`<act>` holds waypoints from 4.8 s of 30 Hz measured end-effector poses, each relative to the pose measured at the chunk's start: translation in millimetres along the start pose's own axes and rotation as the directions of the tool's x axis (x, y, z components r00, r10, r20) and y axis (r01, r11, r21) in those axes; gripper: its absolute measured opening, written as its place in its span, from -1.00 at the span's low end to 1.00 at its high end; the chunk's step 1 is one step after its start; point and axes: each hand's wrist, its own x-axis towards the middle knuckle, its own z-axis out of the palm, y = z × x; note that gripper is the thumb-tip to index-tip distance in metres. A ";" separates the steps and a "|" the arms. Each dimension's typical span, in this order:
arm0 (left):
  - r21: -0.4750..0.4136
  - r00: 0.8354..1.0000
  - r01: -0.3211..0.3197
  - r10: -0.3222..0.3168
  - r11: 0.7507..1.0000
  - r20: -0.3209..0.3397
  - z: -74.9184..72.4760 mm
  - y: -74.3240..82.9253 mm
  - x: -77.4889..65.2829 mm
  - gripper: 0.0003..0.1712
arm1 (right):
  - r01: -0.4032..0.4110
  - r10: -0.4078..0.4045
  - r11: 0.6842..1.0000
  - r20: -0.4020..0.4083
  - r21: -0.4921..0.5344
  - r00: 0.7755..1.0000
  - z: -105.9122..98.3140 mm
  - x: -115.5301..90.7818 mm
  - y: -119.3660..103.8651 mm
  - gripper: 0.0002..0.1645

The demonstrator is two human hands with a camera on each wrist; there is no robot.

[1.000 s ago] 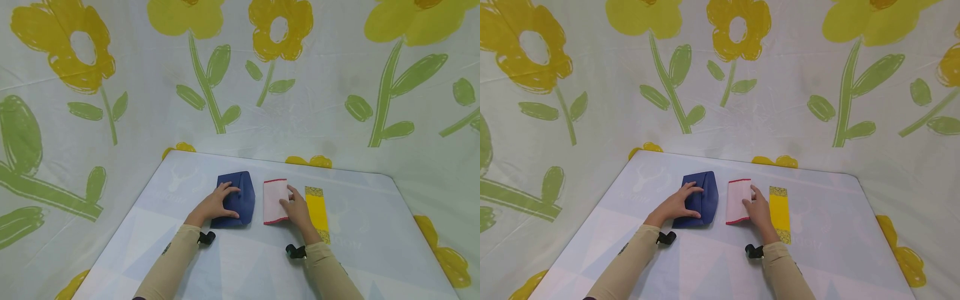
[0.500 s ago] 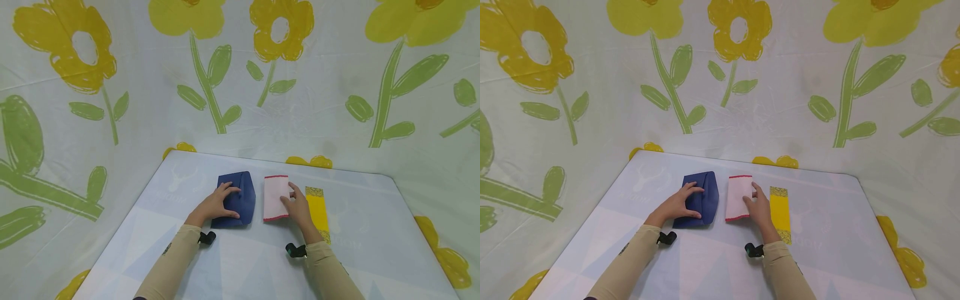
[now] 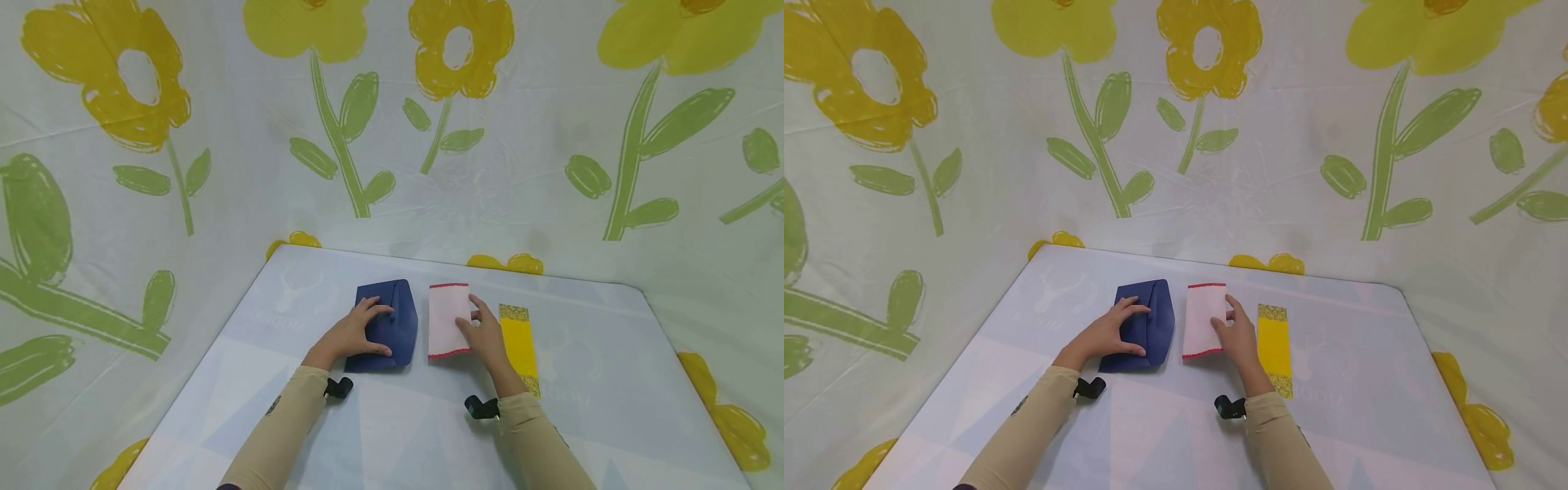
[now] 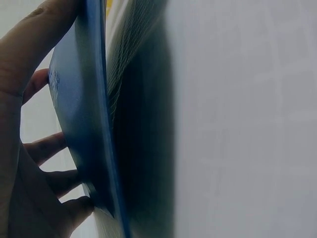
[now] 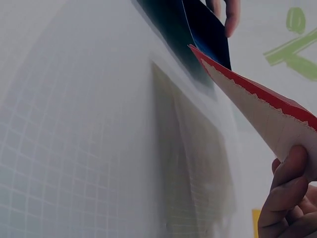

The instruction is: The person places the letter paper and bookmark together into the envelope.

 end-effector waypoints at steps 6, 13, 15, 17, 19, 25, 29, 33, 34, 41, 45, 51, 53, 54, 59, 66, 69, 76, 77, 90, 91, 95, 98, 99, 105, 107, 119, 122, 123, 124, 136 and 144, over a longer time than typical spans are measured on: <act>-0.009 1.000 -0.002 0.002 1.000 0.000 -0.5 -0.1 -0.1 0.06 | 0.004 -0.004 1.000 -0.006 0.001 1.000 1.6 0.5 -2.1 -0.13; -0.009 1.000 0.002 -0.002 1.000 0.007 -0.6 -0.3 -0.2 0.06 | -0.001 0.001 1.000 0.000 0.027 1.000 4.5 -1.3 -4.1 -0.13; -0.009 1.000 0.004 -0.004 1.000 0.007 -0.5 -0.4 -0.3 0.06 | 0.001 -0.001 0.999 0.005 0.036 1.000 6.1 -1.4 -5.2 -0.13; -0.010 1.000 0.003 -0.003 1.000 0.007 -0.4 -0.5 -0.4 0.06 | 0.000 -0.001 0.999 0.008 0.045 1.000 8.1 -1.1 -6.1 -0.13; -0.011 1.000 0.003 -0.003 1.000 0.006 -0.3 -0.5 -0.5 0.07 | 0.000 0.000 0.999 0.007 0.048 1.000 10.2 -0.6 -7.1 -0.13; 0.000 1.000 -0.010 0.010 1.000 0.002 -0.7 -0.5 -0.9 0.07 | 0.041 -0.041 0.998 -0.008 0.050 0.999 17.9 0.0 -8.8 -0.15; 0.001 1.000 -0.026 0.026 1.000 0.001 -1.5 -0.7 -1.5 0.06 | 0.063 -0.063 0.997 -0.004 0.055 0.998 22.8 -1.1 -9.4 -0.17; -0.003 0.999 -0.037 0.037 0.999 0.001 -2.5 0.0 -2.0 0.06 | 0.064 -0.064 0.997 -0.001 0.049 0.998 27.5 -2.8 -10.8 -0.17; -0.003 0.999 -0.039 0.039 0.999 0.000 -2.3 -0.1 -1.9 0.05 | 0.062 -0.062 0.997 -0.002 0.050 0.998 28.6 -3.0 -11.2 -0.17; -0.005 0.999 -0.045 0.045 0.999 0.001 -2.5 0.1 -2.6 0.06 | 0.058 -0.058 0.997 0.004 0.050 0.998 31.2 -4.0 -14.9 -0.17; -0.004 0.999 -0.043 0.043 0.999 0.003 -2.5 -0.3 -2.4 0.06 | 0.069 -0.070 0.996 0.008 0.063 0.998 29.4 -4.0 -16.1 -0.18; 0.001 0.999 -0.033 0.033 0.999 0.000 -2.1 -0.6 -2.0 0.06 | 0.069 -0.069 0.996 0.004 0.062 0.998 30.2 -2.8 -19.7 -0.17; 0.001 1.000 -0.030 0.030 1.000 0.001 -1.7 -0.5 -1.6 0.06 | 0.066 -0.066 0.996 0.004 0.061 0.998 31.5 -1.8 -20.7 -0.17; 0.000 1.000 -0.029 0.029 1.000 0.001 -1.4 -0.5 -1.4 0.06 | 0.062 -0.062 0.996 0.004 0.060 0.998 32.3 -1.4 -21.0 -0.17; 0.002 1.000 -0.028 0.028 1.000 -0.003 -0.7 -1.1 -0.1 0.07 | 0.060 -0.060 0.996 0.002 0.068 0.998 35.3 -0.4 -22.7 -0.17; 0.003 1.000 -0.005 0.005 1.000 0.006 -0.3 -0.5 -1.3 0.07 | 0.045 -0.046 0.996 0.014 0.076 0.999 40.0 -3.0 -24.8 -0.18; -0.001 1.000 0.000 0.000 1.000 0.010 -0.6 0.3 -2.2 0.06 | 0.038 -0.040 0.996 0.021 0.076 0.999 42.7 -3.2 -25.8 -0.17; 0.001 1.000 -0.009 0.009 1.000 0.005 -1.8 1.1 -2.0 0.07 | 0.060 -0.061 0.996 0.017 0.059 0.998 48.5 -0.3 -24.8 -0.17; 0.004 1.000 -0.007 0.007 1.000 0.006 -1.8 1.0 -1.8 0.07 | 0.063 -0.064 0.996 0.016 0.057 0.998 49.4 -0.6 -25.0 -0.17; 0.008 1.000 -0.017 0.017 1.000 0.002 -0.5 -0.9 -0.4 0.05 | 0.073 -0.073 0.997 -0.002 -0.027 0.997 61.5 -0.8 -29.0 -0.16; 0.010 1.000 -0.016 0.016 1.000 0.000 -0.2 -0.9 -0.3 0.05 | 0.076 -0.076 0.997 0.000 -0.033 0.997 62.0 -0.9 -29.2 -0.16; 0.011 1.000 -0.018 0.018 1.000 -0.006 -0.1 -0.3 -0.3 0.05 | 0.102 -0.101 0.993 0.009 -0.052 0.995 65.0 -0.7 -30.1 -0.16; 0.012 1.000 -0.019 0.019 1.000 -0.006 -0.5 -0.1 -0.3 0.05 | 0.117 -0.116 0.991 0.015 -0.065 0.993 67.4 -1.0 -30.3 -0.16; 0.013 1.000 -0.019 0.019 1.000 -0.007 -0.5 0.0 -0.3 0.05 | 0.118 -0.117 0.991 0.016 -0.066 0.993 68.3 -1.2 -30.7 -0.16; 0.016 1.000 -0.019 0.019 1.000 -0.007 -0.3 -0.3 -0.1 0.06 | 0.133 -0.132 0.989 0.019 -0.067 0.991 72.0 -3.3 -31.0 -0.16; 0.019 1.000 -0.013 0.013 1.000 -0.006 0.3 -0.6 0.1 0.06 | 0.140 -0.139 0.988 0.019 -0.069 0.990 73.2 -3.2 -30.0 -0.16; 0.020 1.000 0.001 -0.001 1.000 0.002 1.3 1.3 -0.2 0.06 | 0.143 -0.142 0.987 0.021 -0.076 0.990 74.6 -3.8 -26.8 -0.22; 0.023 1.000 -0.004 0.004 1.000 0.000 0.8 1.4 -0.7 0.06 | 0.118 -0.118 0.990 0.009 -0.073 0.993 72.9 -3.9 -25.5 -0.28; 0.023 1.000 -0.005 0.005 1.000 0.000 0.5 1.4 -1.0 0.06 | 0.108 -0.108 0.992 0.008 -0.066 0.994 72.3 -3.9 -25.0 -0.29; 0.022 1.000 -0.006 0.006 1.000 0.000 0.3 1.3 -1.2 0.06 | 0.100 -0.100 0.993 0.006 -0.058 0.995 71.3 -4.2 -24.8 -0.30; 0.024 1.000 0.000 0.000 1.000 0.003 0.4 -0.5 -1.1 0.05 | 0.128 -0.128 0.992 0.031 0.013 0.991 67.7 -5.8 -24.8 -0.34; 0.021 1.000 0.007 -0.007 1.000 0.005 1.4 -0.8 -0.4 0.06 | 0.181 -0.181 0.983 0.045 0.007 0.982 71.2 -5.1 -23.3 -0.44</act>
